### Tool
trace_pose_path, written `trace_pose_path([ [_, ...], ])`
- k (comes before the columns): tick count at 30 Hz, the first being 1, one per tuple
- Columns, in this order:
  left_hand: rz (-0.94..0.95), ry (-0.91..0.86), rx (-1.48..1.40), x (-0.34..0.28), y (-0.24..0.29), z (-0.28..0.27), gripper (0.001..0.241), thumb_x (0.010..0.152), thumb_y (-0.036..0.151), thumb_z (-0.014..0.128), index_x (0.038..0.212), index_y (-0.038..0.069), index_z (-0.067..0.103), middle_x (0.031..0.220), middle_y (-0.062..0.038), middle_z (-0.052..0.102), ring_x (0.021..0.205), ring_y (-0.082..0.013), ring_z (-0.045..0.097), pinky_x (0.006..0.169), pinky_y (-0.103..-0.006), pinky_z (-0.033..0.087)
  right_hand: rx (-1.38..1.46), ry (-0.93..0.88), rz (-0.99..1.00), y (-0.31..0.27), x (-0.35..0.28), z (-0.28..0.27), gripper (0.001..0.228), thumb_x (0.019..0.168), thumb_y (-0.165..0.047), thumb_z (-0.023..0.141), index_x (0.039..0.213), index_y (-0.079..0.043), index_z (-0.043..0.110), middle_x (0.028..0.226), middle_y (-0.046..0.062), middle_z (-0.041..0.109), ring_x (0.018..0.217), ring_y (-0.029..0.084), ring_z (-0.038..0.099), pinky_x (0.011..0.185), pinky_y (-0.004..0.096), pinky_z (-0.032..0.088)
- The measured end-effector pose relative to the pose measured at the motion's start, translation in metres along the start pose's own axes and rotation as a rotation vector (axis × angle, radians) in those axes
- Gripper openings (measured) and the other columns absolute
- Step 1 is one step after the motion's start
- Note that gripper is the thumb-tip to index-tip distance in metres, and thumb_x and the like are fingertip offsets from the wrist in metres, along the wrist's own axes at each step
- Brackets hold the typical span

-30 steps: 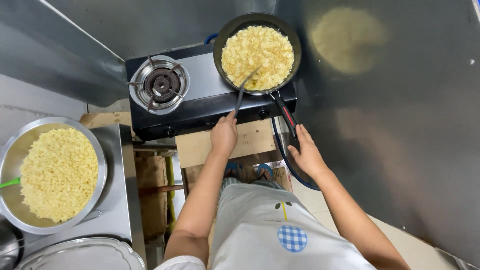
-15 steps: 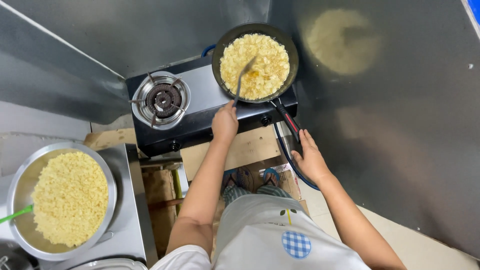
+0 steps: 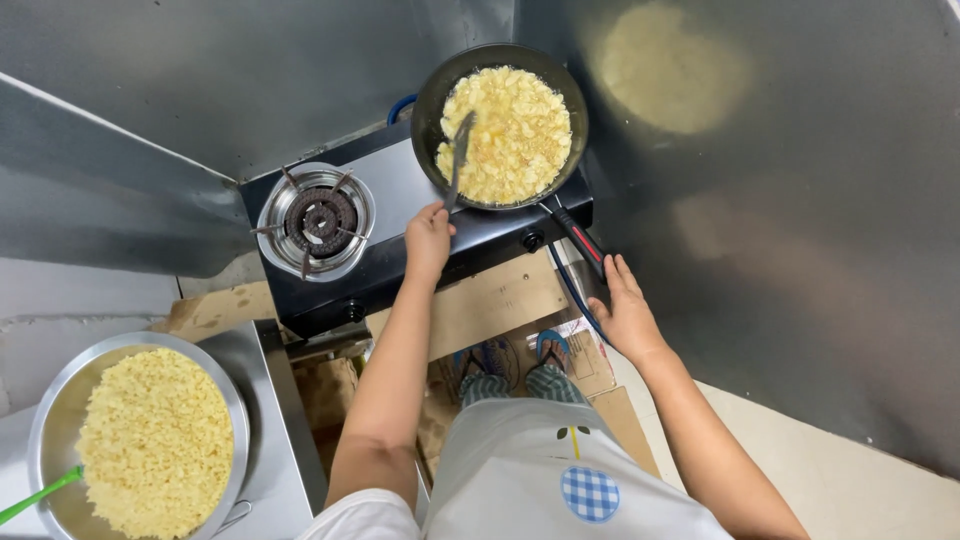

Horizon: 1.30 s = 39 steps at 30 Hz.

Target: Stirring and flipping small food items in a frying pan on a gas stove to ensure even cooking.

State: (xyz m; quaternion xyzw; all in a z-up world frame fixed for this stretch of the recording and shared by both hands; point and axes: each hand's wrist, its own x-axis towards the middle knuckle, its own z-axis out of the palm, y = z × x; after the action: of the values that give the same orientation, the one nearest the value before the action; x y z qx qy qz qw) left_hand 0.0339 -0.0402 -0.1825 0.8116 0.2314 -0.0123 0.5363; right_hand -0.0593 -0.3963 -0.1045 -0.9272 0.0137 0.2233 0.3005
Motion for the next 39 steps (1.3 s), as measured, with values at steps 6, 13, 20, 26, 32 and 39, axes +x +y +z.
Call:
trace_pose_path([
  [6, 0.198, -0.101, 0.244, -0.060, 0.039, -0.012, 0.035, 0.107, 0.016, 0.058, 0.138, 0.006, 0.071, 0.087, -0.017, 0.080, 0.094, -0.0314, 0.078, 0.083, -0.0453, 0.063, -0.009, 0.014, 0.011, 0.002, 0.000, 0.003, 0.086, 0.097, -0.026, 0.071, 0.171, -0.015, 0.028, 0.176, 0.015, 0.025, 0.156, 0.041, 0.034, 0.126, 0.053, 0.037],
  [13, 0.353, -0.113, 0.630, -0.060, 0.016, -0.003, 0.037, 0.110, 0.028, 0.053, 0.143, 0.019, 0.068, 0.106, -0.015, 0.076, 0.101, -0.0352, 0.077, 0.089, -0.0484, 0.063, -0.022, 0.026, -0.002, -0.004, -0.002, 0.004, 0.085, 0.098, -0.025, 0.069, 0.171, -0.016, 0.026, 0.176, 0.017, 0.023, 0.157, 0.042, 0.032, 0.126, 0.053, 0.036],
  [20, 0.416, -0.076, 0.690, -0.090, 0.036, 0.003, 0.039, 0.113, 0.025, 0.050, 0.147, 0.013, 0.063, 0.104, -0.018, 0.073, 0.097, -0.0376, 0.077, 0.085, -0.0491, 0.064, -0.038, 0.013, 0.019, -0.002, -0.001, 0.005, 0.086, 0.097, -0.026, 0.070, 0.171, -0.017, 0.026, 0.177, 0.016, 0.021, 0.158, 0.041, 0.030, 0.127, 0.053, 0.035],
  [26, 0.411, -0.036, 0.732, -0.042, 0.031, 0.010, 0.037, 0.112, 0.025, 0.049, 0.143, 0.015, 0.065, 0.098, -0.014, 0.072, 0.091, -0.0353, 0.078, 0.080, -0.0477, 0.064, -0.048, -0.003, 0.038, -0.004, 0.001, 0.003, 0.087, 0.098, -0.028, 0.069, 0.172, -0.019, 0.024, 0.178, 0.015, 0.018, 0.159, 0.040, 0.029, 0.127, 0.052, 0.035],
  [32, 0.479, 0.014, 0.756, -0.013, 0.072, 0.041, 0.036, 0.110, 0.020, 0.053, 0.142, 0.010, 0.065, 0.099, -0.016, 0.070, 0.087, -0.0355, 0.078, 0.077, -0.0500, 0.065, -0.059, -0.016, 0.049, -0.005, -0.001, 0.004, 0.088, 0.098, -0.028, 0.069, 0.172, -0.019, 0.023, 0.178, 0.015, 0.018, 0.158, 0.040, 0.029, 0.126, 0.053, 0.036],
  [39, 0.694, 0.093, 0.998, 0.020, 0.041, 0.060, 0.021, 0.100, 0.017, 0.060, 0.112, 0.017, 0.077, 0.087, -0.009, 0.064, 0.076, -0.0308, 0.077, 0.067, -0.0428, 0.065, -0.057, -0.047, 0.065, -0.013, -0.003, -0.003, 0.088, 0.098, -0.028, 0.068, 0.172, -0.020, 0.021, 0.179, 0.014, 0.016, 0.159, 0.039, 0.029, 0.126, 0.053, 0.037],
])
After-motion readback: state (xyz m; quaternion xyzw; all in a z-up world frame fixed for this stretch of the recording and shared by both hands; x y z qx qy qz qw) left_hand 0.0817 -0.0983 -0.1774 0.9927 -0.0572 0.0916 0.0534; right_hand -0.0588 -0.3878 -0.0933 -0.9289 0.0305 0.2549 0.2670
